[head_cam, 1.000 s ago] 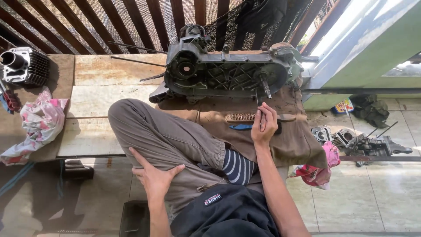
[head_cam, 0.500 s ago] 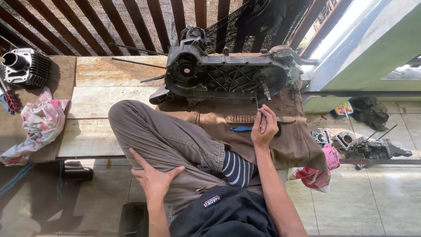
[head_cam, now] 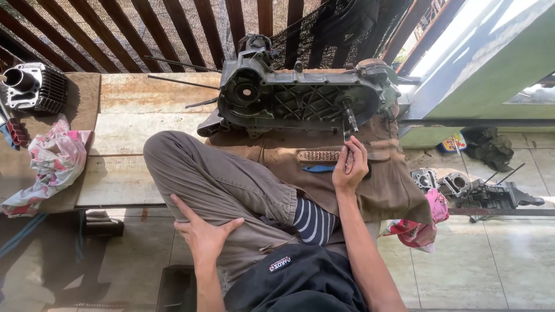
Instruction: Working on a motorcycle engine casing by inserting and checking a metal shaft.
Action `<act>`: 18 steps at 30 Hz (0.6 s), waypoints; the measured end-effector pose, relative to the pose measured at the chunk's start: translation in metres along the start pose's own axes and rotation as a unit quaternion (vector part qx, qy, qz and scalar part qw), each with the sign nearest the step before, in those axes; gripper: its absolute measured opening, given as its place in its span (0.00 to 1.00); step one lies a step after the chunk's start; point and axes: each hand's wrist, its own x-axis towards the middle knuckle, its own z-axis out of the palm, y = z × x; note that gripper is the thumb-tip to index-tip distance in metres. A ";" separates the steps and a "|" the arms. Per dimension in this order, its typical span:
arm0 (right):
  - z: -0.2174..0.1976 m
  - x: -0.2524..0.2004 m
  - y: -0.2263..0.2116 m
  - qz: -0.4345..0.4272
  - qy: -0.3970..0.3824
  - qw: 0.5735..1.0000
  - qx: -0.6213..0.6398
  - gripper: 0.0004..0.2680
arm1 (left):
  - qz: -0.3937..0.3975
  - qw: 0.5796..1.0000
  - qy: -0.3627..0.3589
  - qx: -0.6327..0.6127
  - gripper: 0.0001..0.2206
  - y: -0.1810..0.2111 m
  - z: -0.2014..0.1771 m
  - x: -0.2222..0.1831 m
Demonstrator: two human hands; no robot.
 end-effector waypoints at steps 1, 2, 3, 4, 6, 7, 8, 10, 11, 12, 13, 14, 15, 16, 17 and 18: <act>-0.001 0.000 -0.003 0.001 -0.002 1.000 -0.001 0.05 | -0.002 1.000 -0.001 0.001 0.80 -0.002 0.001 -0.001; -0.002 0.000 -0.005 0.006 -0.004 1.000 0.001 0.08 | 0.007 1.000 0.006 -0.001 0.80 -0.004 0.002 -0.002; -0.001 0.003 -0.007 0.009 -0.003 1.000 0.004 0.11 | 0.019 1.000 0.014 -0.005 0.80 -0.004 0.003 0.000; -0.001 0.003 -0.006 0.008 -0.002 1.000 0.004 0.11 | 0.020 1.000 0.015 -0.006 0.80 -0.005 0.005 0.001; 0.000 0.002 -0.005 0.017 0.004 1.000 -0.024 0.10 | 0.021 0.999 0.025 0.020 0.81 -0.008 0.008 0.003; -0.001 0.002 -0.006 0.017 0.004 1.000 -0.024 0.10 | 0.021 0.999 0.025 0.019 0.81 -0.007 0.006 0.001; -0.001 0.002 -0.007 0.019 -0.002 1.000 -0.023 0.10 | 0.018 1.000 0.020 0.009 0.81 -0.005 0.004 0.000; -0.001 0.003 -0.008 0.022 -0.009 0.999 -0.022 0.11 | 0.015 1.000 0.015 -0.002 0.80 -0.003 0.004 0.000; -0.001 0.002 -0.008 0.012 -0.013 0.999 -0.026 0.10 | 0.016 1.000 0.015 -0.001 0.81 -0.004 0.004 0.000; 0.000 0.002 -0.008 0.002 -0.017 0.999 -0.030 0.10 | 0.017 1.000 0.016 0.001 0.81 -0.004 0.004 0.001; -0.001 0.002 -0.008 0.003 -0.017 0.999 -0.031 0.10 | 0.017 1.000 0.015 0.001 0.81 -0.003 0.004 0.000; -0.001 0.002 -0.007 0.002 -0.010 0.999 -0.047 0.09 | 0.006 1.000 0.007 0.001 0.81 -0.002 0.003 0.000; -0.001 0.002 -0.006 0.001 -0.003 0.998 -0.064 0.09 | -0.004 1.000 0.000 0.001 0.80 -0.002 0.002 0.000; 0.000 0.002 -0.006 0.002 -0.003 0.998 -0.064 0.09 | -0.005 1.000 0.000 0.001 0.80 -0.001 0.001 0.000; 0.000 0.003 -0.006 -0.003 -0.017 0.998 -0.054 0.08 | -0.003 1.000 -0.002 -0.006 0.80 0.000 0.000 0.000; 0.000 0.003 -0.006 -0.008 -0.031 0.998 -0.045 0.07 | -0.002 1.000 -0.003 -0.013 0.80 0.000 0.000 0.000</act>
